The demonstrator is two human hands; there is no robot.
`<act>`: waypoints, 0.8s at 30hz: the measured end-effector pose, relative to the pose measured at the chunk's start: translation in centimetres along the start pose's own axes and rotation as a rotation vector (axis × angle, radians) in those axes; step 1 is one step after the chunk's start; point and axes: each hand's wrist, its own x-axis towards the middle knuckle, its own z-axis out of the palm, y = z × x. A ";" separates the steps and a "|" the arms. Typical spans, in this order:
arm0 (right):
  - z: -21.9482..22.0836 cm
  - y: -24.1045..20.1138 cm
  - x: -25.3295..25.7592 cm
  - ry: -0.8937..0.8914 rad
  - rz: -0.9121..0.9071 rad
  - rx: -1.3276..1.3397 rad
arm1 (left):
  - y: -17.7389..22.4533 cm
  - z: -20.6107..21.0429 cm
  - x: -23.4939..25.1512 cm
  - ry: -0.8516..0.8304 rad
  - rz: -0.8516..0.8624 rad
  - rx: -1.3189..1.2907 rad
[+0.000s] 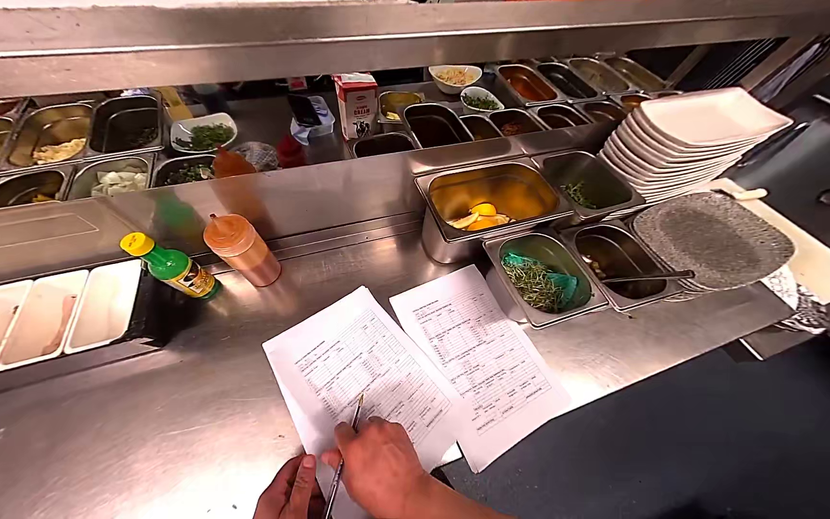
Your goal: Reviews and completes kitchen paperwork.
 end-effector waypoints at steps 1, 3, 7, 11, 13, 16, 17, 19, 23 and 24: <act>0.3 0.6 -0.2 0.043 -0.045 0.051 | 0.1 0.0 0.1 0.009 0.025 0.039; 1.0 2.3 -1.0 0.228 -0.129 0.138 | 0.3 0.2 0.2 0.050 0.073 0.130; 2.4 7.8 -2.3 0.737 -0.076 -0.091 | 1.2 0.8 1.0 0.118 0.079 0.374; 3.7 11.3 -2.8 0.678 0.062 -0.320 | 1.6 1.4 1.6 0.120 0.021 0.473; 4.4 10.5 -3.3 0.639 0.095 -0.379 | 1.7 1.5 1.7 0.110 0.013 0.499; 5.1 8.7 -3.8 0.592 0.142 -0.407 | 1.5 1.5 1.9 0.098 -0.003 0.557; 5.2 8.2 -3.8 0.590 0.158 -0.415 | 1.5 1.5 1.9 0.097 -0.007 0.576; 5.3 7.8 -3.5 0.598 0.185 -0.431 | 1.5 1.6 1.8 0.090 -0.010 0.610; 4.9 8.4 -3.3 0.624 0.075 -0.431 | 1.7 1.5 1.5 0.075 -0.005 0.624; 4.7 8.8 -3.6 0.623 -0.029 -0.385 | 1.6 1.4 1.5 0.075 0.004 0.618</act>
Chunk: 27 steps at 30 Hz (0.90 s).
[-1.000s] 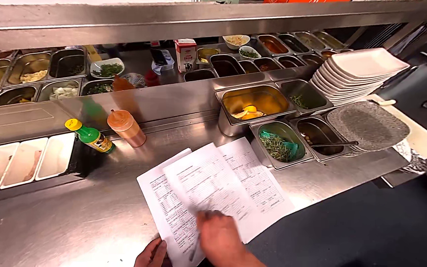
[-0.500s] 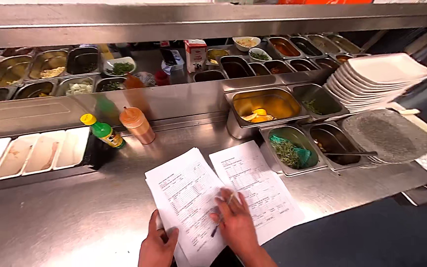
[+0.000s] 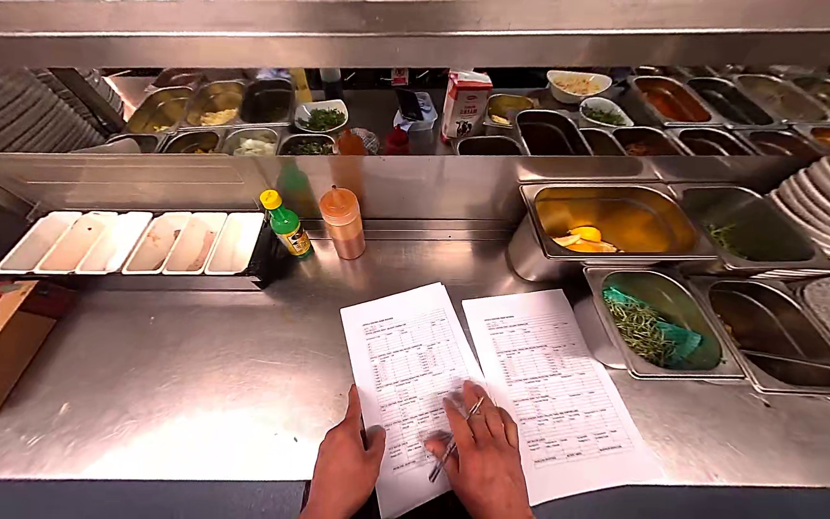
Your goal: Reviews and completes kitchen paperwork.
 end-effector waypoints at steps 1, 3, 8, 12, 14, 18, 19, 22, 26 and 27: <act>-0.3 0.5 -0.1 -0.016 -0.101 0.119 | -0.1 0.0 0.0 0.001 0.007 -0.009; -1.3 1.7 -0.1 -0.178 -0.311 0.433 | -0.4 0.1 0.0 0.004 0.017 -0.025; -0.1 2.8 -0.2 -0.315 -0.567 0.487 | -0.8 0.1 0.0 -0.015 0.024 -0.058; 1.6 2.9 0.0 -0.190 -0.611 0.434 | -0.5 -0.1 -0.2 -0.055 0.008 -0.049; 1.7 2.8 0.0 -0.153 -0.618 0.416 | -0.4 -0.2 -0.3 -0.073 0.004 -0.034; 1.5 3.0 -0.7 -0.146 -0.618 0.355 | -0.3 -1.1 -0.4 -0.182 0.026 0.061; 1.3 3.1 -0.7 -0.171 -0.617 0.366 | -0.3 -1.6 -0.4 -0.213 0.035 0.103; 0.3 3.6 0.1 -0.271 -0.623 0.432 | 0.3 -3.7 -0.4 -0.232 0.067 0.299; -1.4 4.2 1.2 -0.147 -0.522 0.539 | -0.3 -5.3 3.2 0.309 0.517 0.365; -1.7 4.0 1.7 -0.046 -0.421 0.603 | -0.3 -5.7 5.0 0.429 0.615 0.355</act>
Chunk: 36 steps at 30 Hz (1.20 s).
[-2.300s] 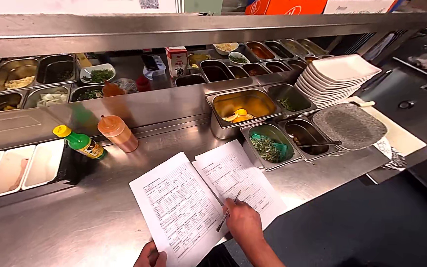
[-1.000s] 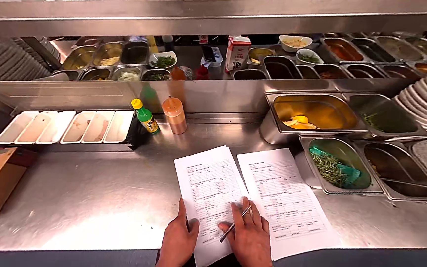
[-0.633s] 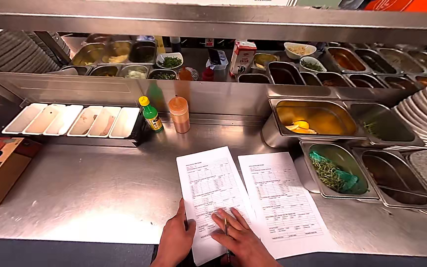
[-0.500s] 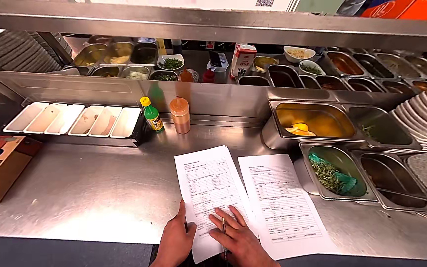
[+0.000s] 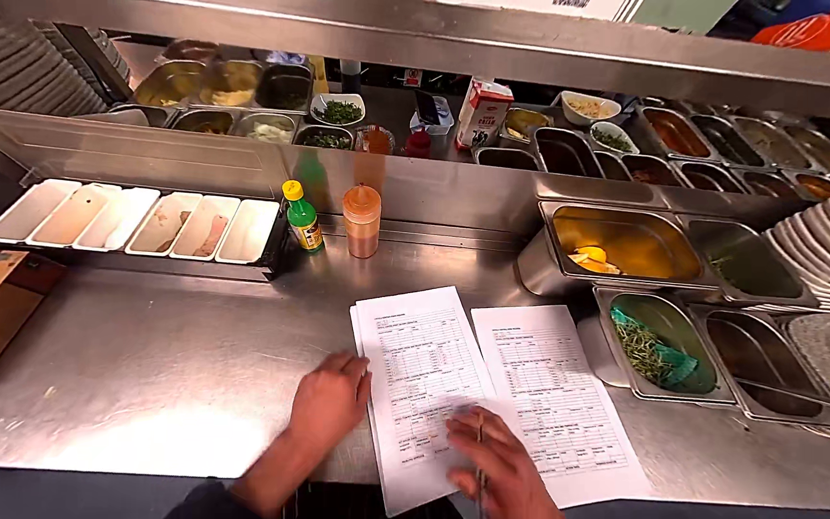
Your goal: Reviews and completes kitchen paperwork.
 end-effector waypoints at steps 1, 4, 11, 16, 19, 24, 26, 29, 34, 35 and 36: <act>0.0 -0.2 1.0 0.130 0.085 0.053 | -1.0 0.6 1.4 0.094 0.049 0.006; 0.7 -0.6 5.8 0.406 0.392 0.185 | -3.2 2.0 5.3 0.235 0.181 -0.013; 6.6 1.3 6.8 0.069 0.195 -0.328 | -6.7 6.0 7.9 0.123 0.247 -0.009; 5.9 1.9 5.7 0.000 0.084 -0.227 | -6.3 6.2 7.8 0.119 0.296 0.099; 4.6 2.0 7.4 0.143 0.224 0.030 | -6.5 6.3 8.0 0.129 0.323 0.101; 4.9 4.4 11.4 0.327 0.431 0.316 | -6.4 6.3 7.8 0.116 0.309 0.110; 6.0 5.4 10.9 0.344 0.363 0.301 | -6.4 6.3 7.9 0.118 0.309 0.105; 6.7 5.7 10.4 0.389 0.231 0.233 | -6.4 6.2 7.8 0.114 0.308 0.098; 6.7 5.7 10.8 0.341 0.237 0.224 | -6.4 6.0 7.9 0.109 0.310 0.095; 6.7 5.6 10.7 0.344 0.272 0.237 | -6.5 6.0 7.8 0.107 0.311 0.096; 6.7 5.6 10.7 0.355 0.298 0.243 | -6.5 6.0 7.8 0.104 0.310 0.096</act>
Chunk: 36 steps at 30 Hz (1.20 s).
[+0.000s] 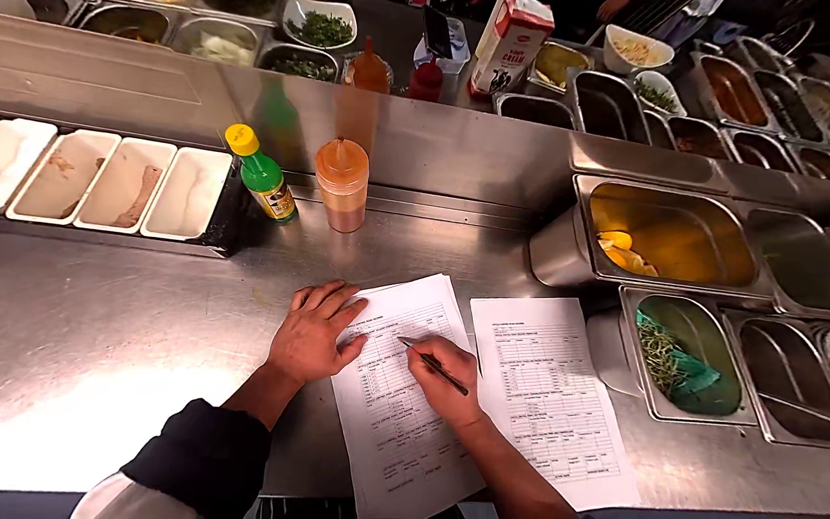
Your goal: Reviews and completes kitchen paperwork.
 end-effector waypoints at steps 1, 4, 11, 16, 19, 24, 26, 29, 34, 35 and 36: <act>-0.1 0.0 0.0 0.013 0.004 -0.001 | 0.0 0.0 0.0 0.002 -0.002 0.002; -0.2 0.0 -0.1 0.007 -0.053 0.005 | 0.0 0.0 0.1 0.014 -0.003 0.010; -0.2 -0.2 0.0 0.124 0.082 0.063 | -0.1 0.2 0.0 0.006 0.000 0.019; -0.5 -0.2 0.1 0.174 0.035 -0.091 | -0.1 0.2 0.1 0.015 -0.001 0.029; -0.4 0.1 -0.2 0.168 -0.021 -0.131 | -0.1 0.2 0.0 0.023 0.003 0.031; -0.2 0.4 -0.1 0.123 -0.063 -0.125 | -0.2 0.3 0.1 0.020 0.010 0.031; -0.2 0.5 -0.1 0.129 -0.059 -0.114 | -0.1 0.2 0.0 0.019 0.006 0.030; -0.4 0.5 -0.1 0.130 -0.065 -0.110 | -0.2 0.3 0.1 0.021 0.004 0.032; -0.5 0.4 -0.1 0.135 -0.050 -0.122 | -0.1 0.3 0.1 0.012 0.004 0.032; -0.4 0.5 -0.1 0.139 -0.047 -0.121 | -0.1 0.2 0.1 0.009 0.006 0.032; -0.4 0.5 -0.1 0.149 -0.045 -0.123 | -0.1 0.2 0.1 0.011 0.007 0.032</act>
